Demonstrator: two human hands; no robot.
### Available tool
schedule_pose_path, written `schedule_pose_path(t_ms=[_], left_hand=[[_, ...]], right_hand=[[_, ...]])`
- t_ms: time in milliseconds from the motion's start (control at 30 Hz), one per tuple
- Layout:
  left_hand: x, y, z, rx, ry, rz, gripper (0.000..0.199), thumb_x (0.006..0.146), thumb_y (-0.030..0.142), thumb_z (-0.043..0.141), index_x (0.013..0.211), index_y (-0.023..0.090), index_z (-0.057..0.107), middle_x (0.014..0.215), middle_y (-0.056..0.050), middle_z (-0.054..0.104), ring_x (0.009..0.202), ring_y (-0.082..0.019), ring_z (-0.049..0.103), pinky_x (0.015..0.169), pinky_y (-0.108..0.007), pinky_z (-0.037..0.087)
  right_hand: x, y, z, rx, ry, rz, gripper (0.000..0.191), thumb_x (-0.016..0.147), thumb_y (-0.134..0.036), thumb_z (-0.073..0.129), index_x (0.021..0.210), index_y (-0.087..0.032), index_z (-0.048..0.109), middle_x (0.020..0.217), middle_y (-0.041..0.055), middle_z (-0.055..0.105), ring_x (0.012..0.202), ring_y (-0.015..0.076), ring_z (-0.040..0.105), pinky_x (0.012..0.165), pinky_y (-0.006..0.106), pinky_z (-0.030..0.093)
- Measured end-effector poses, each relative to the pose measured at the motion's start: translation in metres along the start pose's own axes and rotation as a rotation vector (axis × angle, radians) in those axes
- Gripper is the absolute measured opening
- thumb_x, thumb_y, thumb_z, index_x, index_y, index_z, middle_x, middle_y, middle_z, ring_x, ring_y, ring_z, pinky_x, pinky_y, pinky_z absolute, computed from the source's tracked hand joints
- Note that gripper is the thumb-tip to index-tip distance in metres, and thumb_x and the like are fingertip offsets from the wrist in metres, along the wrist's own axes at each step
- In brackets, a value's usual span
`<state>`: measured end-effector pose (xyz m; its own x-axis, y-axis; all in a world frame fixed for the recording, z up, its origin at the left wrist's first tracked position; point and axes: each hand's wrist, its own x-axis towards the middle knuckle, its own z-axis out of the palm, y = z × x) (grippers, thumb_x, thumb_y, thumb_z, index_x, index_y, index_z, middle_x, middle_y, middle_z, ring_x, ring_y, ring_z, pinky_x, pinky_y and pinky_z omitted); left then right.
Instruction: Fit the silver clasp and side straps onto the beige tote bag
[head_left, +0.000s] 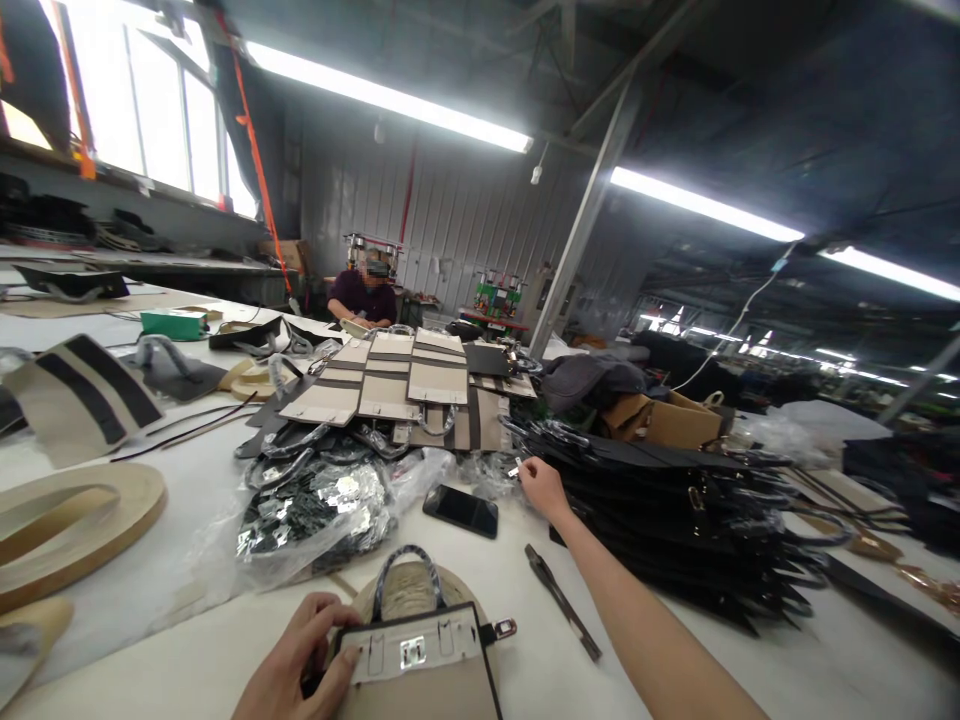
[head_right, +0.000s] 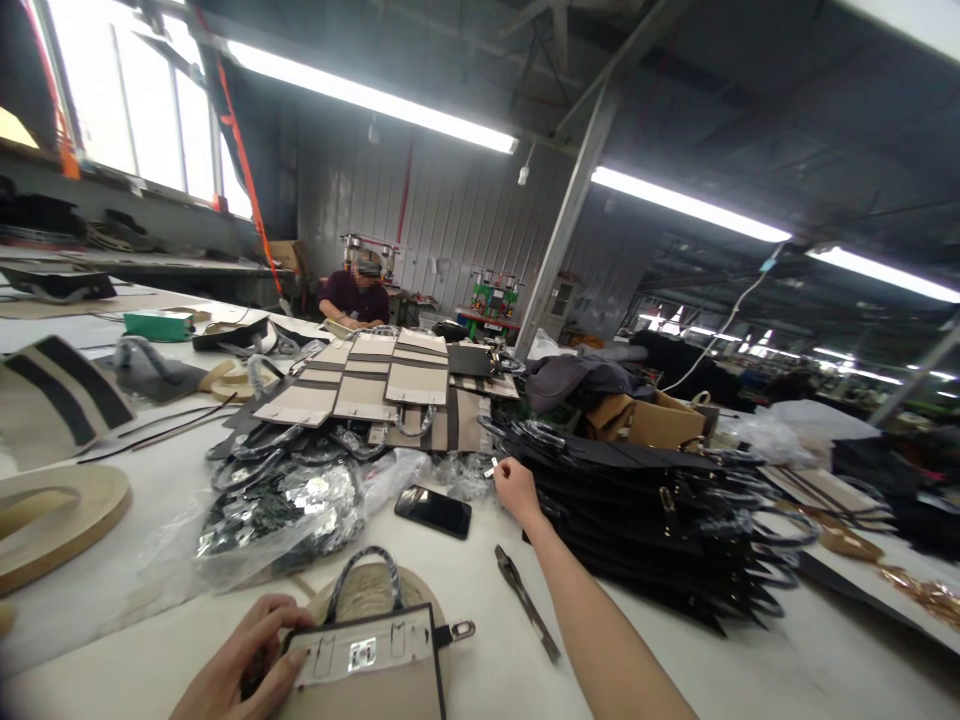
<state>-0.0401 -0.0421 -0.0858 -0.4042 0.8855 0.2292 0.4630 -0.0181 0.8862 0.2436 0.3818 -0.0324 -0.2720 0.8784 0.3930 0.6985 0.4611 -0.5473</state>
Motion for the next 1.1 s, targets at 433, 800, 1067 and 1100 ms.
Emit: schedule_pose_path(t_ms=[433,800,1067,1100], left_hand=[[0.002,-0.001,-0.003,0.02,-0.05,0.027,0.039,0.102,0.062,0.065,0.115,0.027,0.076,0.118,-0.006,0.068,0.077,-0.019,0.063,0.073,-0.031,0.055],[-0.004,0.022,-0.008,-0.017,-0.059,0.016,0.03,0.102,0.046,0.062,0.114,0.021,0.075,0.107,-0.005,0.061,0.081,-0.017,0.058,0.074,-0.032,0.048],[-0.005,0.02,-0.01,-0.026,-0.056,0.041,0.031,0.101,0.047,0.065,0.115,0.022,0.078,0.104,-0.005,0.061,0.081,-0.018,0.058,0.076,-0.032,0.048],[-0.005,0.02,-0.01,-0.027,-0.056,0.04,0.031,0.101,0.046,0.065,0.115,0.022,0.078,0.104,-0.005,0.061,0.082,-0.018,0.058,0.077,-0.032,0.047]], right_hand=[[-0.047,-0.085,-0.058,0.282,-0.142,-0.063,0.035,0.106,-0.046,0.05,0.096,-0.019,0.07,0.087,0.0083,0.08,0.078,0.0234,0.074,0.073,0.032,0.057],[-0.204,-0.21,-0.106,-0.033,-0.791,-0.631,0.018,0.103,-0.02,0.066,0.092,-0.027,0.08,0.089,0.0015,0.077,0.079,0.0218,0.069,0.078,0.03,0.05],[-0.218,-0.216,-0.081,0.171,-0.576,-0.524,0.017,0.105,-0.023,0.071,0.093,-0.026,0.083,0.091,-0.001,0.08,0.082,0.0186,0.07,0.077,0.028,0.048],[-0.219,-0.215,-0.081,0.152,-0.562,-0.504,0.018,0.105,-0.024,0.069,0.093,-0.026,0.082,0.092,-0.0003,0.08,0.083,0.0191,0.07,0.077,0.028,0.048]])
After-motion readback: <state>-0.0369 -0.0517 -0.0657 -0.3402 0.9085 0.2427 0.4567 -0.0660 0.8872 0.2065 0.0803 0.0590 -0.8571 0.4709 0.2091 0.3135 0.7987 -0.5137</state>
